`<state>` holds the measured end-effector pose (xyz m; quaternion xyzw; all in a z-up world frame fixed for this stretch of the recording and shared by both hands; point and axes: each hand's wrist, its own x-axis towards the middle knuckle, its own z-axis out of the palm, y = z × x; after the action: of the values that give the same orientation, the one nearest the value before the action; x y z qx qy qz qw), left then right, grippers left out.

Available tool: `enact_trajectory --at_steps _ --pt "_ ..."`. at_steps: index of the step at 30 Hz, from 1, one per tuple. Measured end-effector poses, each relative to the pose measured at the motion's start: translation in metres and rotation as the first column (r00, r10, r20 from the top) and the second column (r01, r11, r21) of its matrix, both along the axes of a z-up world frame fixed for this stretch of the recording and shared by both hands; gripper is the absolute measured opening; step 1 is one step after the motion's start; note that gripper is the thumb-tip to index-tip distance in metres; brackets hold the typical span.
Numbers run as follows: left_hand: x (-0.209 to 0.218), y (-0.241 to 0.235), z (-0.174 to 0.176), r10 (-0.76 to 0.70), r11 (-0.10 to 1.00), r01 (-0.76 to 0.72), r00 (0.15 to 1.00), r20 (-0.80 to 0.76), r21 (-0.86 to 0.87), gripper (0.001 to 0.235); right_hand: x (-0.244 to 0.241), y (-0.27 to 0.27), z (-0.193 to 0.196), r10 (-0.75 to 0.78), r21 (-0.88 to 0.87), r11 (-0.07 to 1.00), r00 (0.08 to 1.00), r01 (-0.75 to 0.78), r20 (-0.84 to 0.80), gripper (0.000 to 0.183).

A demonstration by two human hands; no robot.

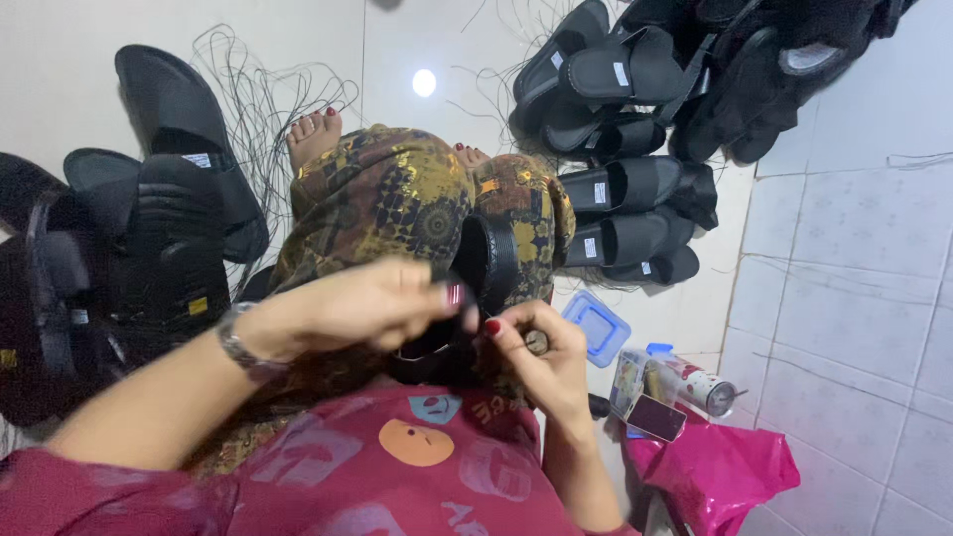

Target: The person is sitting on the floor and sewing a black slipper using a needle and thread. They hold the slipper in their left hand and use their right hand to push the needle through the material repeatedly.

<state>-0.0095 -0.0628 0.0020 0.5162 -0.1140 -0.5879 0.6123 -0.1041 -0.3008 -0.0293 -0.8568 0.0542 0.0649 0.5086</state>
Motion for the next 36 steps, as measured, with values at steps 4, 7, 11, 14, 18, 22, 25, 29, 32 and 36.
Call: enact_trajectory --at_steps 4,7,11,14,18,22,25,29,32,36 --pt "-0.013 -0.037 -0.022 0.630 0.746 -0.663 0.732 -0.258 -0.063 0.042 0.001 0.005 -0.015 -0.192 0.211 0.958 0.981 0.193 -0.028 0.013" --pt "-0.021 -0.054 -0.027 0.773 0.594 -0.804 0.580 -0.257 -0.030 0.040 -0.001 0.009 -0.017 -0.235 0.258 0.937 0.971 0.236 -0.035 0.016" --pt "-0.021 -0.067 -0.032 0.848 0.497 -0.867 0.494 -0.193 -0.034 0.033 -0.001 0.011 -0.024 -0.294 0.291 0.916 0.956 0.276 0.021 0.016" --pt "-0.027 -0.078 -0.052 0.875 0.461 -0.887 0.460 -0.153 -0.029 0.033 -0.002 0.017 -0.033 -0.356 0.303 0.897 0.933 0.323 0.060 0.016" --pt "-0.025 -0.051 -0.042 0.800 0.546 -0.836 0.538 -0.267 -0.051 0.031 -0.008 0.008 0.004 -0.213 0.095 0.975 0.969 0.202 0.128 0.011" --pt "-0.041 -0.011 -0.010 0.389 0.921 -0.375 0.860 -0.330 0.108 0.045 -0.012 0.026 0.098 0.632 -0.025 0.771 0.762 -0.636 0.140 0.016" --pt "-0.042 0.062 -0.038 0.258 0.911 -0.376 0.842 -0.474 -0.171 0.045 0.010 0.005 0.119 0.860 0.130 0.466 0.483 -0.875 0.166 0.026" --pt "-0.012 0.219 -0.090 0.876 0.483 -0.869 0.476 -0.084 0.106 0.027 0.005 -0.048 0.091 0.737 -0.041 0.676 0.675 -0.736 0.039 0.050" --pt "0.002 0.386 -0.318 -0.193 0.264 -0.895 0.316 0.929 0.359 0.055 0.003 -0.038 0.076 0.581 -0.413 0.670 0.782 -0.617 -0.226 0.063" --pt "0.026 0.215 -0.132 -0.192 0.212 -0.844 0.458 0.868 0.492 0.047 0.010 -0.024 0.075 0.590 -0.702 0.468 0.781 -0.537 -0.204 0.058"
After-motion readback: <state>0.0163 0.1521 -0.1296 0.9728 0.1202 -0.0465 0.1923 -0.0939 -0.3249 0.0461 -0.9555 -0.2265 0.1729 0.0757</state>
